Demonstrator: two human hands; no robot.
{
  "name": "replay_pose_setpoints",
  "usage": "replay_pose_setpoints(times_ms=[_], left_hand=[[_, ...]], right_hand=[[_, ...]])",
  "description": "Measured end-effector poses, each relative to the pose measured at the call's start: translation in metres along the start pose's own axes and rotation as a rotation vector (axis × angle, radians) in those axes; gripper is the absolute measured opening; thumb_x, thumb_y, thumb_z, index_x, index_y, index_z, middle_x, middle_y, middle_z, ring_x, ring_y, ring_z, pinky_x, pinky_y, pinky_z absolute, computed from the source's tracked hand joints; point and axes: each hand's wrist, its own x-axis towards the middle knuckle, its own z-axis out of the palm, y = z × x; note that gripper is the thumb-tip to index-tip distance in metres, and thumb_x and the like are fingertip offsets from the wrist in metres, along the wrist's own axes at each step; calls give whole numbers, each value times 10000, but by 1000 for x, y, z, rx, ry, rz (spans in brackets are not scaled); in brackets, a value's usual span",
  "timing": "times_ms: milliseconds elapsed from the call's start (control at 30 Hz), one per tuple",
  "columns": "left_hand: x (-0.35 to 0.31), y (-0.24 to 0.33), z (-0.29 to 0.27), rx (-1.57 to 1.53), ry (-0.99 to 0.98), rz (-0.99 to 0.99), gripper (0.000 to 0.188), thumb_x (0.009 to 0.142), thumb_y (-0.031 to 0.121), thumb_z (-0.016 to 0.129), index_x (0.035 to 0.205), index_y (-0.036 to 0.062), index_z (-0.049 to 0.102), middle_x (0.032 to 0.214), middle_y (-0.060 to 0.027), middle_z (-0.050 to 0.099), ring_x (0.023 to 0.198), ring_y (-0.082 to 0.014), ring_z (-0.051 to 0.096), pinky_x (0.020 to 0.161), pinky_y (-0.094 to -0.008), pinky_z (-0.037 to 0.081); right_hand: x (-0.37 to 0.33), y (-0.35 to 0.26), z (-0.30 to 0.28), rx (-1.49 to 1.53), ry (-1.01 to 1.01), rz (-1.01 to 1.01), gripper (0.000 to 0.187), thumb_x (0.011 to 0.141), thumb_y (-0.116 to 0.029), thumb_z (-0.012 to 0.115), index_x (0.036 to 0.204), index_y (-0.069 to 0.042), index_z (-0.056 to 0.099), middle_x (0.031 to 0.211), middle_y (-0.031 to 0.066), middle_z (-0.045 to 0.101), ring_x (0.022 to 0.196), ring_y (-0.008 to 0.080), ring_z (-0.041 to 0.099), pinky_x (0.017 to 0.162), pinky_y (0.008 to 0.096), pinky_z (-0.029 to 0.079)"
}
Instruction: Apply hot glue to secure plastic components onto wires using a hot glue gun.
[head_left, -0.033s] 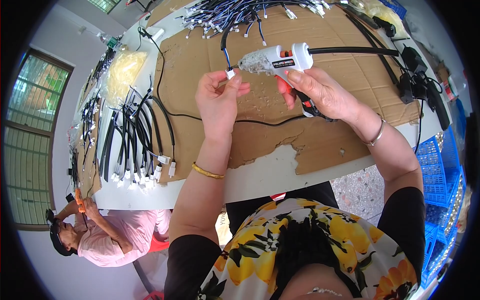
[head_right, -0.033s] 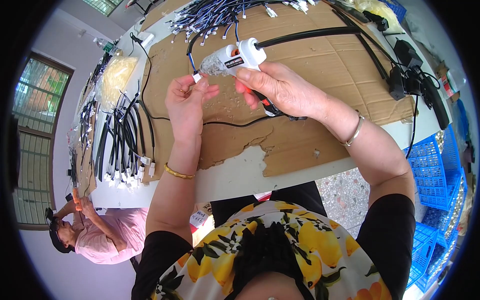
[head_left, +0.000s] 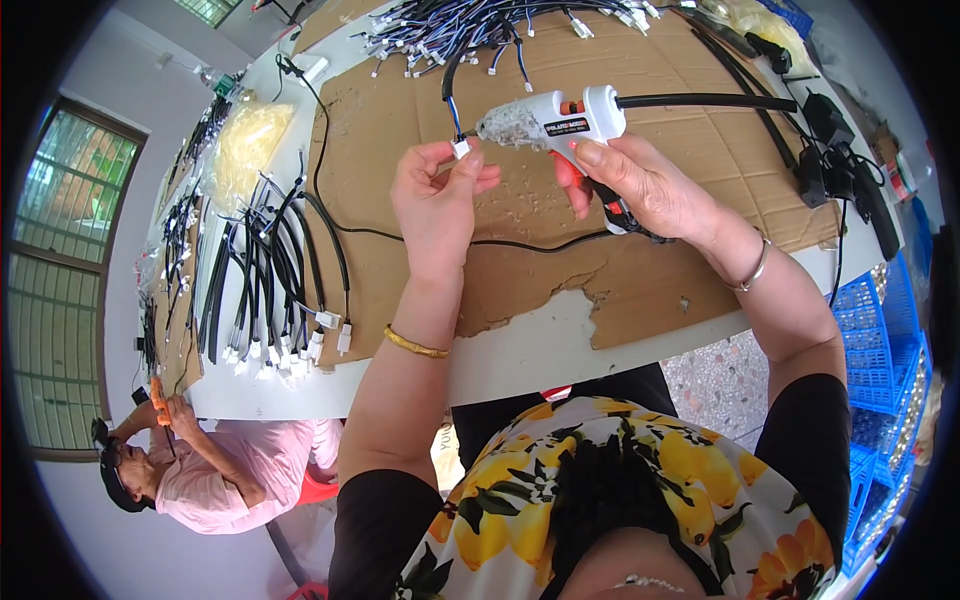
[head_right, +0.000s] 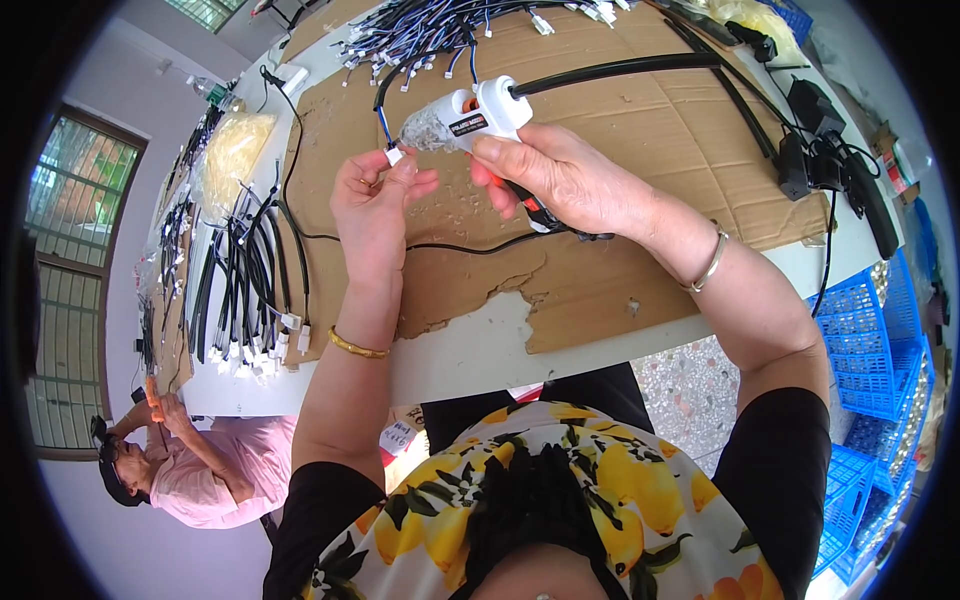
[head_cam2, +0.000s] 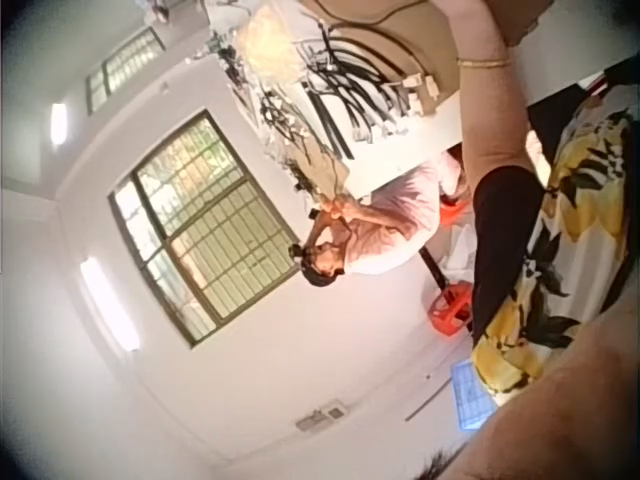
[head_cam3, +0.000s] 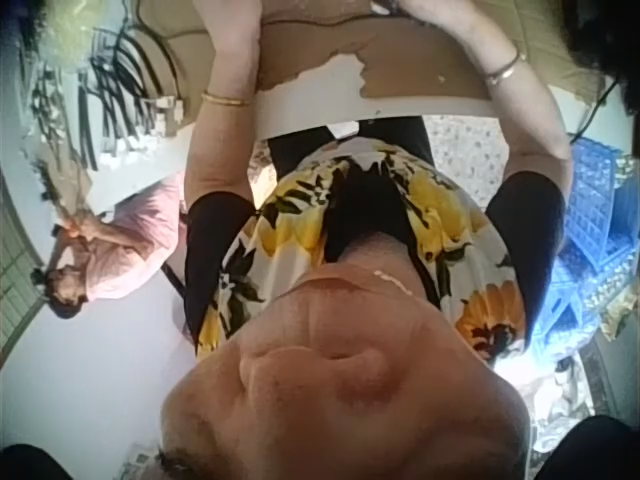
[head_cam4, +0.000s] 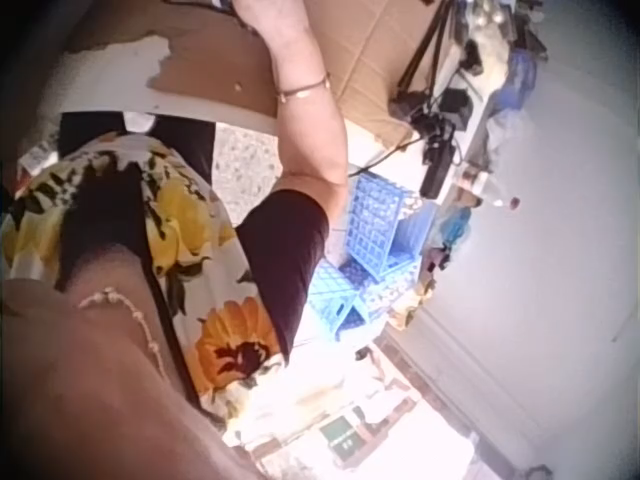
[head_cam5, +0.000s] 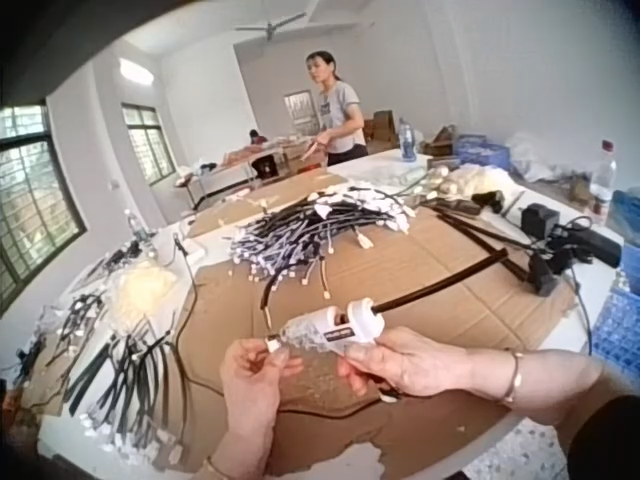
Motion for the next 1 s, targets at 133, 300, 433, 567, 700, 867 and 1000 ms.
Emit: replay_pose_setpoints(times_ms=[133, 300, 433, 567, 700, 867, 1000], left_hand=[[0, 1, 1, 2, -11, 0, 118, 827, -16, 534, 928, -41, 476, 919, -146, 584, 708, -220, 620, 657, -319, 549], [0, 0, 0, 2, -21, 4, 122, 842, -7, 510, 952, -51, 480, 939, -152, 579, 714, -222, 620, 663, -323, 549], [1, -1, 0, -10, -23, -8, 166, 837, -12, 508, 983, -71, 458, 962, -162, 586, 708, -228, 632, 638, -294, 542], [0, 0, 1, -13, -38, -15, 161, 851, -7, 485, 997, -72, 471, 968, -161, 581, 710, -225, 627, 649, -305, 546], [0, 0, 0, -4, -41, -14, 155, 860, -4, 469, 1000, -69, 484, 979, -163, 578, 710, -224, 624, 658, -316, 549], [0, 1, 1, 14, -46, -16, 157, 860, -10, 462, 1004, -68, 483, 980, -166, 581, 709, -226, 626, 656, -314, 549], [0, 0, 1, 9, -51, -12, 158, 861, -13, 456, 1007, -67, 482, 978, -169, 586, 705, -227, 627, 653, -313, 550]], right_hand=[[0, 1, -1, 16, 1, -18, 584, 866, -549, 322, 816, 0, 514, 633, 77, 514, 647, 159, 505, 708, 281, 387], [2, 0, -2, 43, 9, -12, 586, 861, -551, 329, 778, -2, 516, 614, 76, 513, 637, 163, 511, 709, 284, 393], [2, 1, -1, 72, 21, -9, 580, 866, -545, 327, 755, -8, 516, 605, 69, 512, 616, 159, 506, 699, 281, 399], [2, 1, -2, 98, 19, -15, 572, 871, -539, 325, 761, -11, 515, 604, 67, 514, 607, 153, 505, 690, 276, 401], [3, 1, -3, 81, 47, -2, 568, 874, -537, 324, 771, -11, 513, 602, 64, 515, 610, 148, 507, 679, 269, 401], [2, -1, -2, 87, 45, 28, 568, 873, -539, 326, 773, -11, 511, 599, 61, 511, 606, 142, 506, 652, 260, 404], [2, 0, -3, 91, 50, 34, 570, 870, -545, 332, 771, -14, 510, 595, 56, 507, 603, 135, 504, 633, 251, 403]])
